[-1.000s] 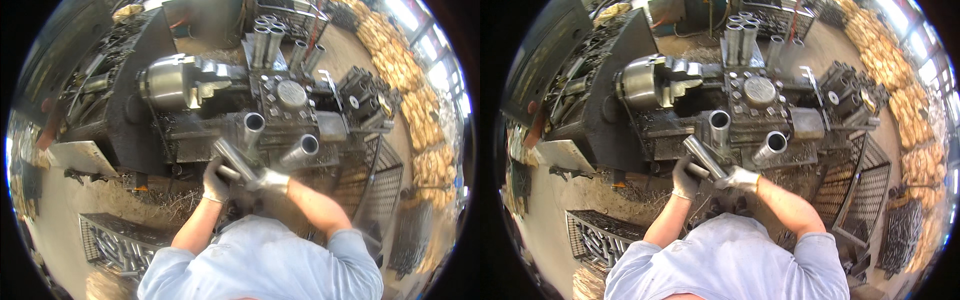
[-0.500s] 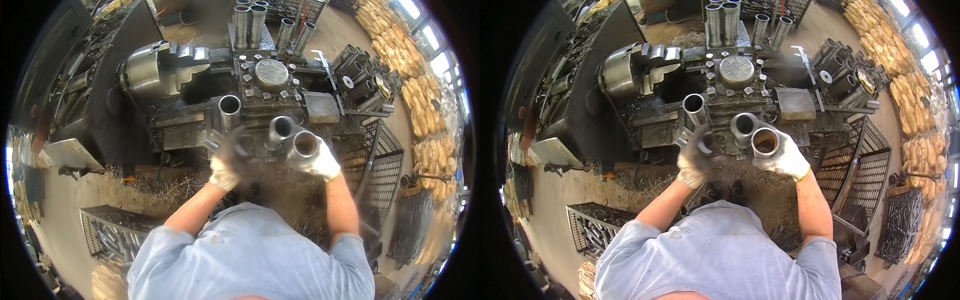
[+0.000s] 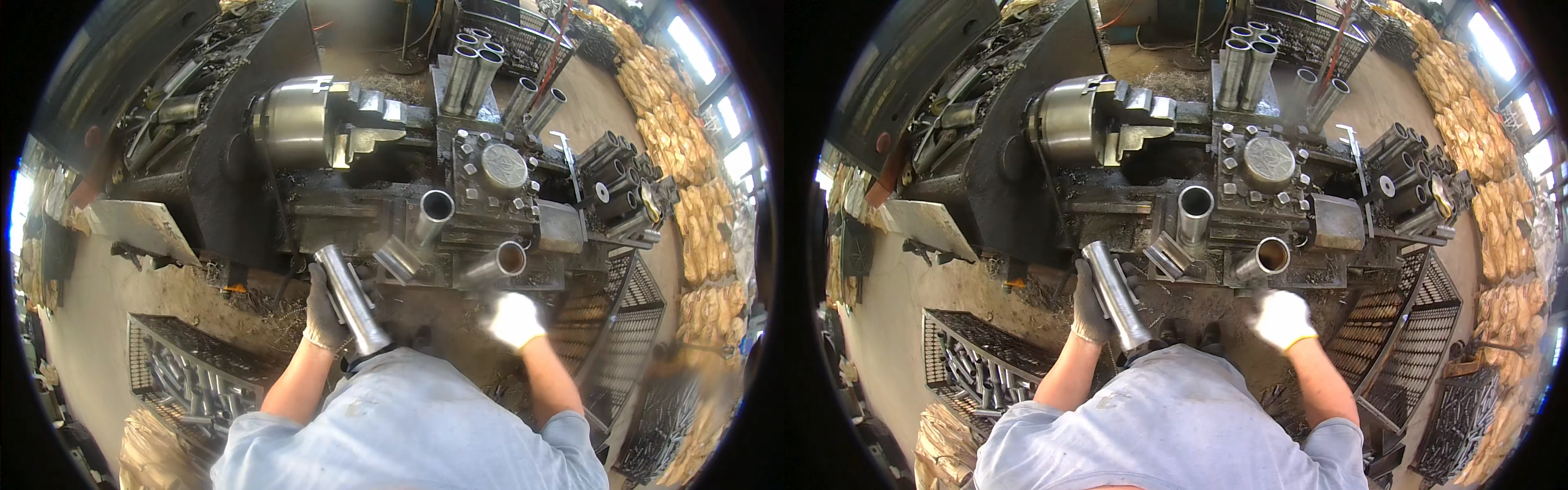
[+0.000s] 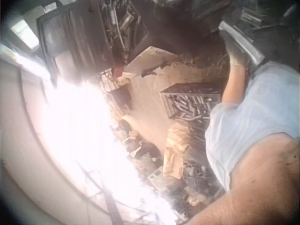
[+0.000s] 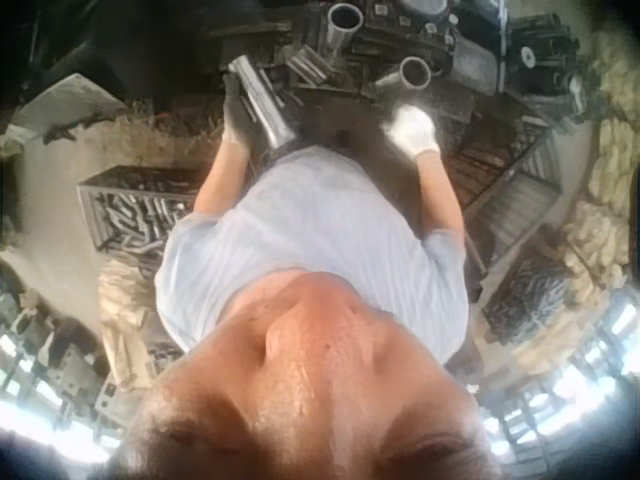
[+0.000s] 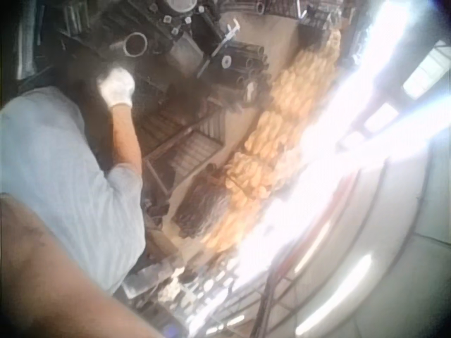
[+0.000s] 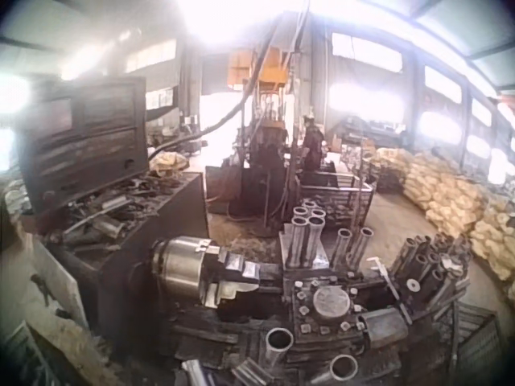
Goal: The person repeatedly loads cylindrical metal parts into a CNC lathe chuck, secures them, and removes finished parts. The person also operates the machine's control panel to start and stop the machining cycle.
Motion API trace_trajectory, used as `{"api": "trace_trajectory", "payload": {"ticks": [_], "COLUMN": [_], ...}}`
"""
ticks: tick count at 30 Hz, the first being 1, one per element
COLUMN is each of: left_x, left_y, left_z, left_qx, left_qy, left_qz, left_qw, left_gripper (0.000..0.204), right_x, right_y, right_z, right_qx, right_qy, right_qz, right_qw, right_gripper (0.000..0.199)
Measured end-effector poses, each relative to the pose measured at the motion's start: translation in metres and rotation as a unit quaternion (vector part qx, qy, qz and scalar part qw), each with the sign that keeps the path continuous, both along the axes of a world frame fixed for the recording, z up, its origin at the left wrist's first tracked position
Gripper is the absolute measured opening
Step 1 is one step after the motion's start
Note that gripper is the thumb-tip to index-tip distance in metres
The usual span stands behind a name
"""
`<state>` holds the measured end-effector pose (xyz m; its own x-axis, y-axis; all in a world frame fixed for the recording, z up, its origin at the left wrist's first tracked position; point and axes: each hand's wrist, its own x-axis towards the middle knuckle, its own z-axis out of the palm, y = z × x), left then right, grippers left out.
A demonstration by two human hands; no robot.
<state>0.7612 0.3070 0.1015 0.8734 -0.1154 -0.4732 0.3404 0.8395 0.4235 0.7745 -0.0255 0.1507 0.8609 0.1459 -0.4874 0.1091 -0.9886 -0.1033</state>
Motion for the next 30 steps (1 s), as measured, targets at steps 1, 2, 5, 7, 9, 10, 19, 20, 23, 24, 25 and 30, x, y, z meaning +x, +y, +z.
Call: {"api": "trace_trajectory", "payload": {"ticks": [1,2,5,7,9,10,19,20,23,24,25,30], "left_x": [0.001,0.004,0.013,0.022,0.032,0.037,0.05,0.056,0.076,0.083,0.088,0.037], "left_y": [0.005,0.01,0.026,0.034,0.041,0.042,-0.019,-0.017,0.007,0.02,0.031,0.065], "left_z": [-0.007,-0.015,-0.039,-0.051,-0.055,-0.053,0.067,0.075,0.069,0.056,0.038,-0.06], "left_qx": [-0.065,-0.078,-0.104,-0.079,-0.08,-0.063,0.149,0.157,0.334,0.328,0.324,0.36], "left_qy": [-0.002,-0.013,-0.013,-0.05,-0.057,-0.059,-0.276,-0.32,-0.357,-0.332,-0.3,-0.043], "left_qz": [0.011,0.016,0.023,-0.006,-0.016,0.003,0.014,0.029,0.067,0.047,0.038,0.115], "left_qw": [0.998,0.997,0.994,0.996,0.995,0.996,0.949,0.934,0.87,0.883,0.897,0.925], "left_gripper": [0.085,0.086,0.092,0.094,0.094,0.093,0.093,0.094,0.085,0.078,0.07,0.05], "right_x": [-0.009,-0.008,0.026,0.051,0.066,0.073,0.072,0.076,0.111,0.134,0.163,0.321], "right_y": [0.018,0.043,0.117,0.132,0.126,0.12,0.164,0.16,0.111,0.097,0.082,0.053], "right_z": [-0.004,-0.013,-0.059,-0.083,-0.084,-0.077,0.083,0.101,0.157,0.169,0.177,0.146], "right_qx": [0.139,0.272,0.123,0.066,0.151,0.282,0.501,0.499,0.528,0.443,0.373,-0.087], "right_qy": [-0.101,-0.167,-0.28,-0.268,-0.228,-0.201,0.112,0.11,0.048,-0.096,-0.25,-0.321], "right_qz": [0.062,0.111,0.122,0.109,0.132,0.045,-0.175,-0.159,0.058,0.151,0.271,0.301], "right_qw": [0.983,0.941,0.944,0.955,0.953,0.937,0.84,0.845,0.846,0.879,0.852,0.894], "right_gripper": [0.032,0.036,0.05,0.046,0.039,0.034,0.068,0.074,0.079,0.08,0.081,0.051]}}
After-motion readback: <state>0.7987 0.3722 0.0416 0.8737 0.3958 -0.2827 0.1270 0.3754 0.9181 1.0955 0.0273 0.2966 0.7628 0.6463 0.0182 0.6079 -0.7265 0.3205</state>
